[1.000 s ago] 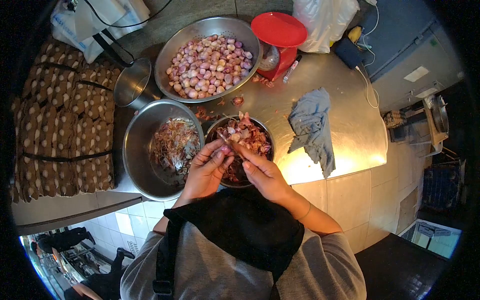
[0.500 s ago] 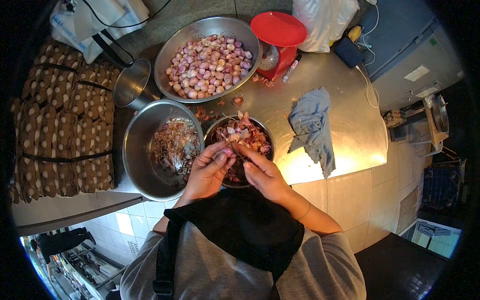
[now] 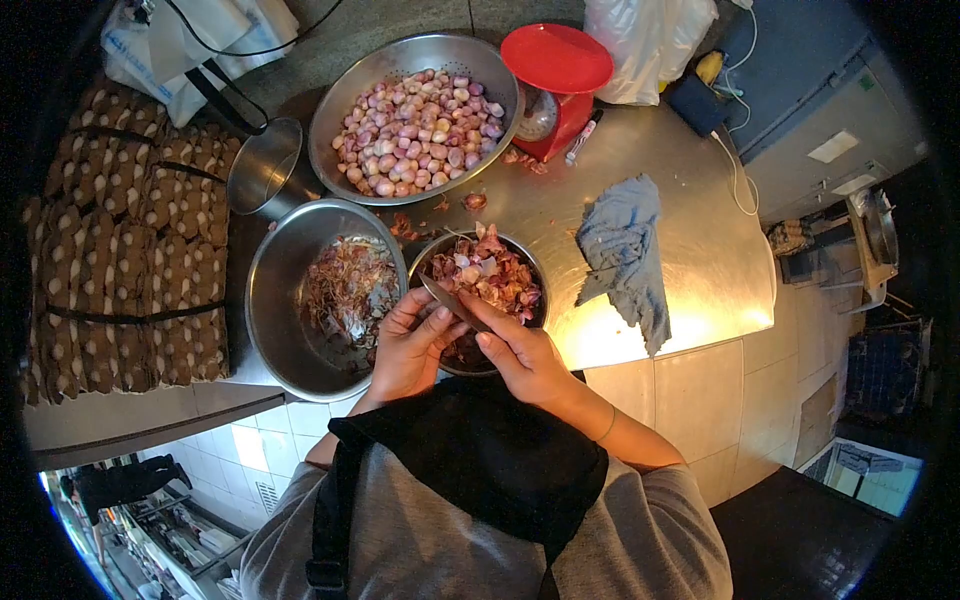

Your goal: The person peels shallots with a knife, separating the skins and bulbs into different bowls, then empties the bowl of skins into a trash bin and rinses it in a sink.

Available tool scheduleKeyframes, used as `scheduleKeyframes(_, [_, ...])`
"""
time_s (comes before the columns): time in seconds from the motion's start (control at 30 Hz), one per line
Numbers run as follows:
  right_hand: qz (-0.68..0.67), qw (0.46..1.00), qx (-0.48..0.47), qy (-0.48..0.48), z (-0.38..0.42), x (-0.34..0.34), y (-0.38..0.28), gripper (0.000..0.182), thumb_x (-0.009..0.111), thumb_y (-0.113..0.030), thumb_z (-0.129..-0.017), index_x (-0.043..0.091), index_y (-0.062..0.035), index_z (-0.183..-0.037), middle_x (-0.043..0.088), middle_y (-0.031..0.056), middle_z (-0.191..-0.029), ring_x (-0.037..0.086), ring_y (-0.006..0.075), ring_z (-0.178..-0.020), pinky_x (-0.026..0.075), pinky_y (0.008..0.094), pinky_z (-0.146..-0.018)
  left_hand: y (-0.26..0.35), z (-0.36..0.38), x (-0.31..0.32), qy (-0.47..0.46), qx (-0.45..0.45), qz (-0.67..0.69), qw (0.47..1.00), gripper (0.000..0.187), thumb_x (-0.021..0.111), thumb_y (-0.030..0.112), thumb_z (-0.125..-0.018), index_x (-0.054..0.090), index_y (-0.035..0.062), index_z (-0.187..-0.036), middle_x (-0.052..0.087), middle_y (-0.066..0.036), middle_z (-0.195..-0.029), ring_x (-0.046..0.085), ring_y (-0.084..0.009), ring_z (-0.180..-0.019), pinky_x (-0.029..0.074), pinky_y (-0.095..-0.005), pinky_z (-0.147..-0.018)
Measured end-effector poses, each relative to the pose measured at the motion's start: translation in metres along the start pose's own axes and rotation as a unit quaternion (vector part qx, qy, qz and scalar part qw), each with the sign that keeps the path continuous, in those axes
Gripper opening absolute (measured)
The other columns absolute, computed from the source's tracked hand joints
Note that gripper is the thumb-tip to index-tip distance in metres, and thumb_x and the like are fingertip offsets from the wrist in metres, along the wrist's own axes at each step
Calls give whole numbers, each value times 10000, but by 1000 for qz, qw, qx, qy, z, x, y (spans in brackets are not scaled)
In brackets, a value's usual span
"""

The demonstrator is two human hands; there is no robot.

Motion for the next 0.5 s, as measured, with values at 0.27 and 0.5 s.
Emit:
scheduleKeyframes(0.27, [-215, 957, 190, -40, 9, 1, 22, 404, 415, -156, -901, 348, -6, -1270, 546, 92, -992, 525, 171, -895, 396, 248, -794, 2, -2, 2, -7, -1, 22, 1000, 263, 541, 0, -814, 459, 40, -1060, 567, -76, -959, 561, -150, -891, 482, -298, -807])
scheduleKeyframes(0.5, [-192, 977, 97, -6, 2, 3, 15, 429, 395, -171, -911, 301, -36, -1307, 351, -39, -599, 311, 35, -488, 278, 170, -448, 2, -3, 0, -10, 6, 3, 1000, 266, 535, -14, -811, 435, 38, -1052, 556, -109, -1000, 569, -184, -904, 490, -322, -798])
Point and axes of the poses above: each hand's wrist, its own z-axis away from the middle knuckle, its own x-axis out of the palm, y = z × x, the point moved 5 cm from there along -z, towards the middle knuckle
